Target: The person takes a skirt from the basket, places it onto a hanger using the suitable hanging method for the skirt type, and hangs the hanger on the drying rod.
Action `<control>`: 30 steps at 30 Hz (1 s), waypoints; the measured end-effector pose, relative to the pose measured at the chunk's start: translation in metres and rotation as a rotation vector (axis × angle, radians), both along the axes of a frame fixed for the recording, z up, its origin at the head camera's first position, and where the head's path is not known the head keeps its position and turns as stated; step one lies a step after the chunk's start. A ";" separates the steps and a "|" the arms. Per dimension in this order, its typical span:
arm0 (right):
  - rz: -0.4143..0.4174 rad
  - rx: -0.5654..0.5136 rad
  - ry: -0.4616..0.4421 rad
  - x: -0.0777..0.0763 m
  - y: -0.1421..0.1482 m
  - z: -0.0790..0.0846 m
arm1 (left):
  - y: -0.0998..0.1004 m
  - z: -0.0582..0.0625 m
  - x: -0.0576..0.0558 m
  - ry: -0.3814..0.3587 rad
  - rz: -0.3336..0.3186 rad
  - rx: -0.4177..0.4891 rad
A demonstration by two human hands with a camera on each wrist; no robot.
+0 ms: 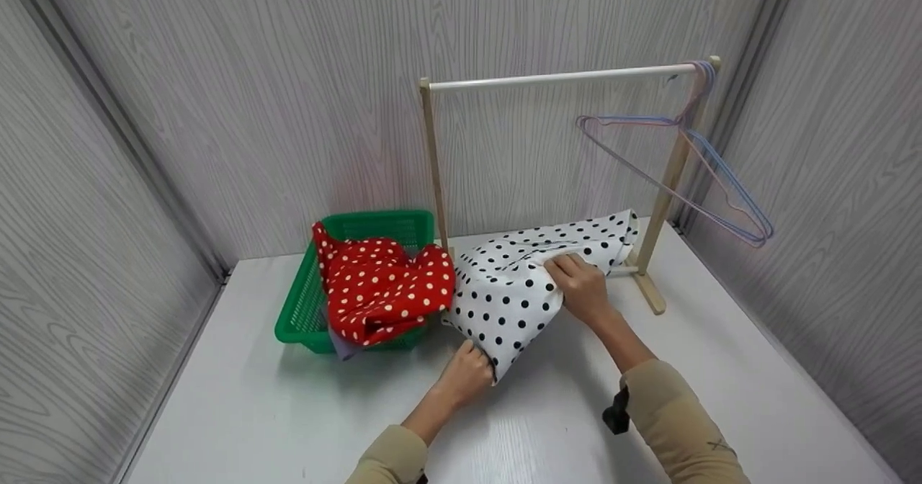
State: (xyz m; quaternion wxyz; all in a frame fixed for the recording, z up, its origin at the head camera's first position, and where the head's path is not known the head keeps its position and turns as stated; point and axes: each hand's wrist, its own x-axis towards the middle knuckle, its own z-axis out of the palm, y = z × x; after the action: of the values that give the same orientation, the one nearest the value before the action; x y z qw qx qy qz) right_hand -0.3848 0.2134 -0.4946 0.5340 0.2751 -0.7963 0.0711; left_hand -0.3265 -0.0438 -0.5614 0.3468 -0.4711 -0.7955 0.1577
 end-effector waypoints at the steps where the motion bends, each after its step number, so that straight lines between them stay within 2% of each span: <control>1: 0.004 0.025 -0.009 0.002 0.004 -0.002 | 0.000 -0.002 0.000 0.009 -0.004 0.003; 4: 0.012 0.105 -0.063 0.012 0.020 -0.009 | -0.001 -0.004 0.001 0.019 0.000 -0.002; 9: 0.022 0.265 -0.179 0.029 0.048 -0.023 | -0.001 -0.001 0.004 -0.043 0.070 -0.036; 15: -0.012 0.475 -0.456 0.043 0.061 -0.041 | 0.004 0.005 0.008 -0.117 0.210 -0.087; 18: -0.010 0.556 -0.555 0.046 0.061 -0.052 | 0.004 0.006 0.008 -0.108 0.234 -0.084; 20: 0.005 0.589 -0.577 0.047 0.060 -0.061 | 0.003 0.005 0.006 -0.065 0.217 -0.026; 23: 0.022 0.620 -0.552 0.048 0.059 -0.071 | 0.002 0.007 0.002 0.010 0.193 0.072; 25: 0.021 0.638 -0.535 0.048 0.059 -0.075 | 0.004 0.012 -0.002 0.016 0.209 0.088; 28: 0.015 0.681 -0.520 0.049 0.058 -0.078 | 0.011 0.023 -0.006 -0.078 0.266 -0.027; 30: 0.007 0.708 -0.516 0.049 0.057 -0.078 | 0.017 0.030 -0.008 -0.201 0.290 -0.141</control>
State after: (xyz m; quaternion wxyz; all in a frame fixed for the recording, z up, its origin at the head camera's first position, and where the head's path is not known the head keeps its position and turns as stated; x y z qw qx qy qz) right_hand -0.3359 0.2699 -0.5731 0.1900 0.4172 -0.8780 -0.1380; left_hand -0.3345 -0.0265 -0.5316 0.2052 -0.3879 -0.8729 0.2135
